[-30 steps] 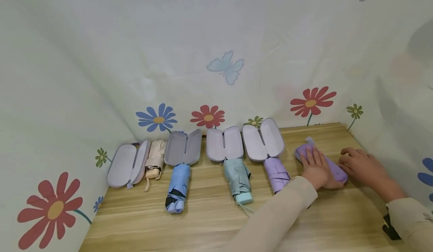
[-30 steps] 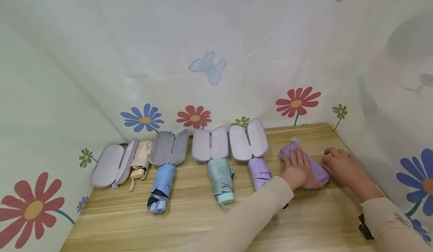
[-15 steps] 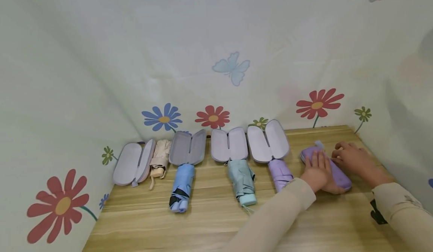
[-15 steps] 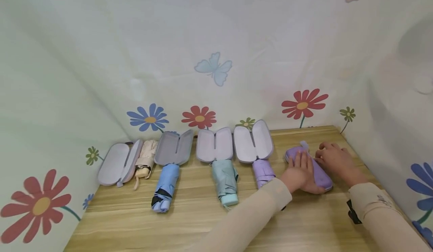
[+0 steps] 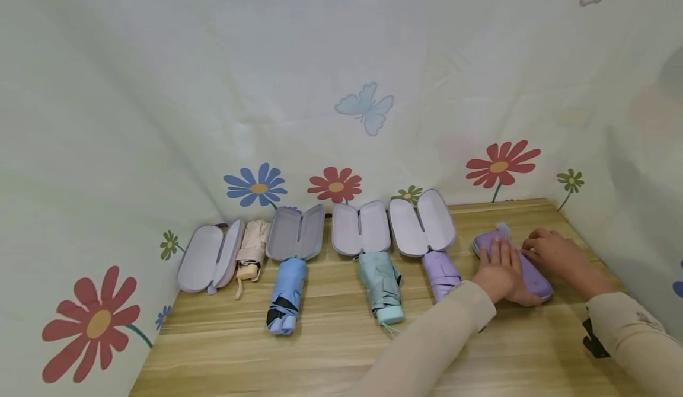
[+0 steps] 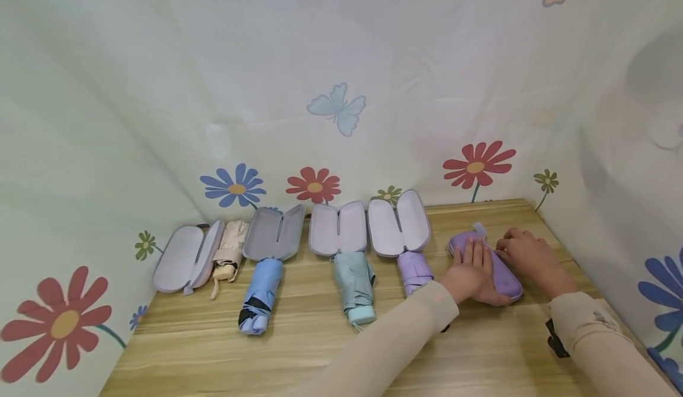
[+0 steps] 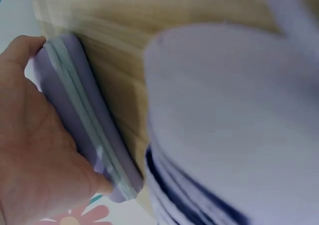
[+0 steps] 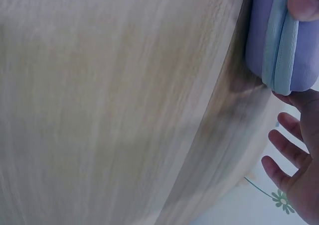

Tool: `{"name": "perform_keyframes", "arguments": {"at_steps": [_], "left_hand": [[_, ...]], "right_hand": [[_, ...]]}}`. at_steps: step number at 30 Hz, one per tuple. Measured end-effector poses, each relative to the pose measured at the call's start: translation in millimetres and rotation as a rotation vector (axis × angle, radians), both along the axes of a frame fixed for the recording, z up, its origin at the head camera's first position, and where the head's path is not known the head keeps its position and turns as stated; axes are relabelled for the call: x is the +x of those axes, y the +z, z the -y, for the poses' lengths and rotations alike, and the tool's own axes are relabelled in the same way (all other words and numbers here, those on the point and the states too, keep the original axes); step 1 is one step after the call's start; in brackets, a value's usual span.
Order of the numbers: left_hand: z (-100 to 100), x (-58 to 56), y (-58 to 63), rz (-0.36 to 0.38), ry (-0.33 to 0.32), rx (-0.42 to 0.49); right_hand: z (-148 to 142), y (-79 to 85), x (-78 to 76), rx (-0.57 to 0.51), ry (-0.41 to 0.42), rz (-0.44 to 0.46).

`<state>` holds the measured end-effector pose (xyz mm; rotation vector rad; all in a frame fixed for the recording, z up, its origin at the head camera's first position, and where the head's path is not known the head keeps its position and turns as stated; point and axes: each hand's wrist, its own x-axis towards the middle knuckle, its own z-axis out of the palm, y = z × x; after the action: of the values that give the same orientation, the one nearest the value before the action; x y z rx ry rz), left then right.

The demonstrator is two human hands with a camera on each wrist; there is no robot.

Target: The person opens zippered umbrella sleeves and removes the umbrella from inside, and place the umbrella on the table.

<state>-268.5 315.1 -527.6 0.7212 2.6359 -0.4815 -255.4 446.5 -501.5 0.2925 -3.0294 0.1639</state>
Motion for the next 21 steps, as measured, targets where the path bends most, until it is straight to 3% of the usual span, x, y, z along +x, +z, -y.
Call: {"name": "perform_keyframes", "arguments": {"at_steps": [8,12,15,20,21], "left_hand": [[25,28.1,28.1,-0.138,-0.002,0.149],[33,35.5,38.3,-0.173,-0.006,0.156],[31,23.8,38.8,-0.129,-0.031,0.155],[22,-21.4,33.6,-0.005,-0.079,0.173],[25,-26.2,36.1,0.003,-0.098,0.174]], "right_hand": [[4,-3.5,3.8,-0.077,0.001,-0.039],[-1,-5.0,9.0,-0.133,-0.036,-0.042],[-12,-4.9,14.9,-0.135,-0.086,-0.054],[-32,-1.5,24.4,-0.130,-0.127,-0.057],[-35,-1.1,25.4,-0.134,-0.126,-0.054]]}}
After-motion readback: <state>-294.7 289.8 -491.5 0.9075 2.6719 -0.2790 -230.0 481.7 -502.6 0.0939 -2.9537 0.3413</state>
